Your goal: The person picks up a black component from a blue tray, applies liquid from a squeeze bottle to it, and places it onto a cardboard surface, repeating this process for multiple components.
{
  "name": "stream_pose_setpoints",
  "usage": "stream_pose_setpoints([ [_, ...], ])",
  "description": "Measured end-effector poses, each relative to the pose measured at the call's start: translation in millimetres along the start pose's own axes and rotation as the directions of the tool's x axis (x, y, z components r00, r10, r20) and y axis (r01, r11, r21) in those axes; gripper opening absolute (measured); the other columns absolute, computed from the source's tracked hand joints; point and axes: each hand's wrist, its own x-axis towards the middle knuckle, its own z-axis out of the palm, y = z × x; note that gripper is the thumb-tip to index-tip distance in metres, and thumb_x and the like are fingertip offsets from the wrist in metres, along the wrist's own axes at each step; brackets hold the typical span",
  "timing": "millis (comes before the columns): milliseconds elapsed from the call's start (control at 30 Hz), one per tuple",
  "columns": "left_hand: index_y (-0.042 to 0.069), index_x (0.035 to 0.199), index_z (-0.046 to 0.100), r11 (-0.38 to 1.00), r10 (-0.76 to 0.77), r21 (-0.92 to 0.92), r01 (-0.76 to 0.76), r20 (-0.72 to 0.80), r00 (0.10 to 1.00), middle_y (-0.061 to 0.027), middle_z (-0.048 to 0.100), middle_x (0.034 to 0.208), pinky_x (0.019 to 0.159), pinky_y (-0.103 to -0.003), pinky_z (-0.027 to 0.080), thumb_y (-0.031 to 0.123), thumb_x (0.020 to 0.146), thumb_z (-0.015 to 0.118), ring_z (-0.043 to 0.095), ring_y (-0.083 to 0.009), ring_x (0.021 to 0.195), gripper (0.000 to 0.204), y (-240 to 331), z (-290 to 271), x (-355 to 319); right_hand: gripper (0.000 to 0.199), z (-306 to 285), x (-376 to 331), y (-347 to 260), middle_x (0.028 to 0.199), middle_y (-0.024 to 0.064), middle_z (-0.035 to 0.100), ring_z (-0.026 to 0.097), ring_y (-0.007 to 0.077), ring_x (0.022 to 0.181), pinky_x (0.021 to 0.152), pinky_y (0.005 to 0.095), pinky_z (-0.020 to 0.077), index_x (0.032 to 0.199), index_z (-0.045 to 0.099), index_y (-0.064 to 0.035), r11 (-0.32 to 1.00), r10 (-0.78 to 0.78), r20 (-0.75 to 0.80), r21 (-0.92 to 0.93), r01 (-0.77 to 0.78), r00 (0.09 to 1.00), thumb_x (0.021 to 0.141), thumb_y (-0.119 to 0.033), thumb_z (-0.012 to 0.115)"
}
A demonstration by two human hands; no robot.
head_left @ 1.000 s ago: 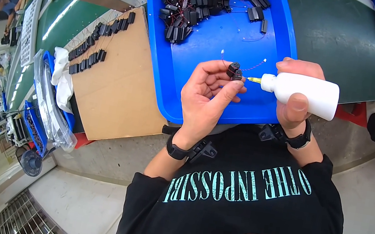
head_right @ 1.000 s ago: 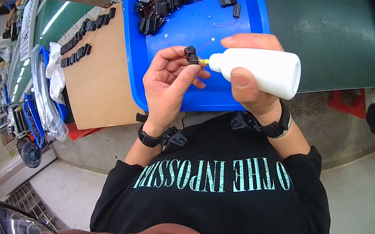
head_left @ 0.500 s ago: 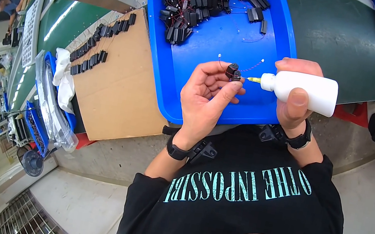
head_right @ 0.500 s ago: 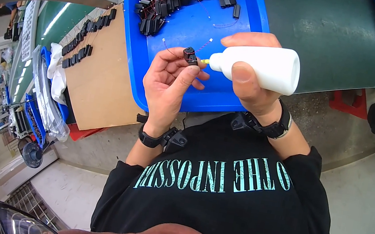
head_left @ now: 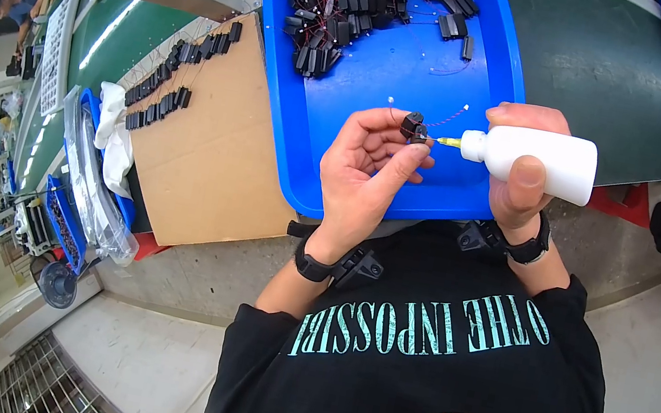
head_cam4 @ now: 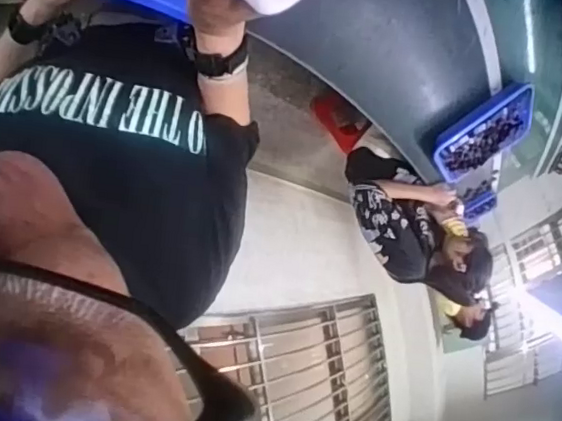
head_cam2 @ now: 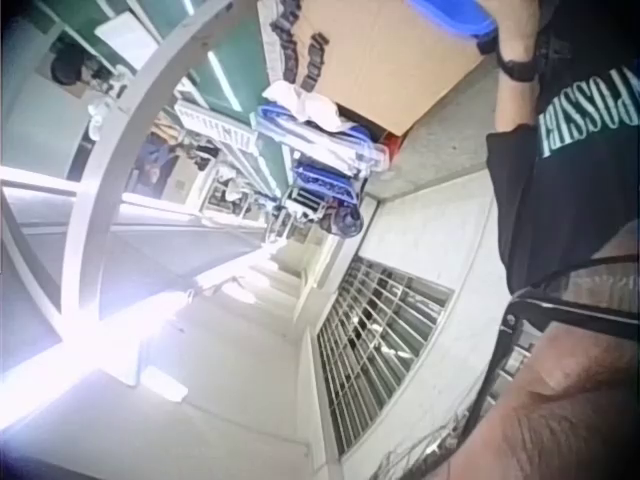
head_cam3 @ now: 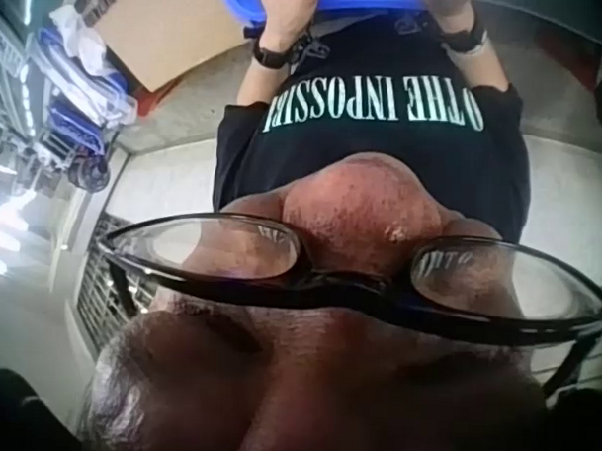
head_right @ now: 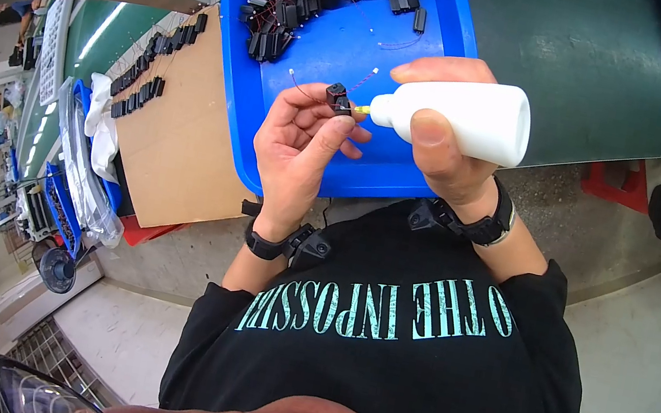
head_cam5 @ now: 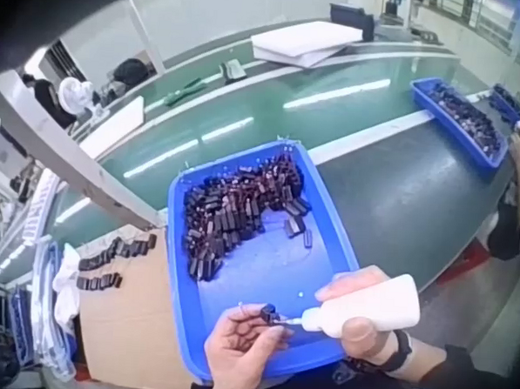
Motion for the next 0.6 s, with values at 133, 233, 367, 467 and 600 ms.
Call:
stream_pose_setpoints([
  [133, -0.004, 0.111, 0.048, 1.0, -0.001, 0.001, 0.001, 0.004, 1.0, -0.0161, 0.065, 0.096, 0.062, -0.026, 0.055, -0.001, 0.088, 0.06, 0.067, -0.0198, 0.079, 0.026, -0.3, -0.3, 0.2, 0.041, 0.1, -0.6, -0.6, 0.097, 0.014, 0.062, 0.061, 0.019, 0.082, 0.071, 0.0289, 0.05, 0.095, 0.063, 0.0031, 0.999, 0.023, 0.0, 0.028, -0.023, 1.0, 0.086, -0.036, 0.058],
  [233, -0.004, 0.111, 0.048, 1.0, 0.002, -0.002, -0.002, 0.006, 1.0, -0.016, 0.065, 0.097, 0.062, -0.026, 0.055, -0.001, 0.088, 0.06, 0.067, -0.0197, 0.079, 0.026, -0.9, -0.9, 0.5, 0.042, -0.2, -1.4, -1.7, 0.097, 0.014, 0.062, 0.061, 0.0187, 0.082, 0.07, 0.0287, 0.0498, 0.096, 0.062, 0.0032, 0.998, 0.049, 0.005, 0.035, -0.049, 0.999, 0.086, -0.037, 0.057],
  [367, -0.003, 0.112, 0.048, 1.0, 0.004, 0.004, -0.004, 0.011, 1.0, -0.0165, 0.065, 0.097, 0.062, -0.026, 0.055, -0.001, 0.088, 0.06, 0.067, -0.0199, 0.08, 0.027, -0.4, -1.0, 0.7, 0.045, -5.3, -4.5, 4.4, 0.095, 0.0133, 0.061, 0.06, 0.0177, 0.081, 0.069, 0.0278, 0.0488, 0.096, 0.061, 0.003, 0.996, 0.067, -0.017, 0.064, -0.066, 0.998, 0.087, -0.04, 0.055],
  [467, -0.001, 0.112, 0.049, 0.999, -0.024, -0.031, 0.026, 0.037, 0.999, -0.0122, 0.065, 0.097, 0.065, -0.024, 0.054, 0.0, 0.085, 0.063, 0.066, -0.0156, 0.082, 0.031, 2.2, -1.1, -1.5, 0.047, -9.3, -6.5, 11.0, 0.095, 0.0126, 0.061, 0.059, 0.0169, 0.08, 0.068, 0.0271, 0.0479, 0.096, 0.06, 0.0028, 0.99, 0.044, -0.072, 0.134, -0.034, 0.996, 0.087, -0.043, 0.053],
  [600, -0.001, 0.113, 0.049, 1.0, -0.009, -0.03, 0.011, 0.055, 0.998, -0.0128, 0.065, 0.098, 0.066, -0.024, 0.054, -0.001, 0.085, 0.063, 0.066, -0.0161, 0.082, 0.032, 0.7, -1.1, -3.3, 0.051, -7.1, -3.6, 8.3, 0.093, 0.0115, 0.06, 0.058, 0.0157, 0.078, 0.066, 0.0264, 0.0468, 0.095, 0.06, 0.0023, 0.998, 0.044, -0.105, 0.04, -0.041, 0.993, 0.088, -0.047, 0.05],
])
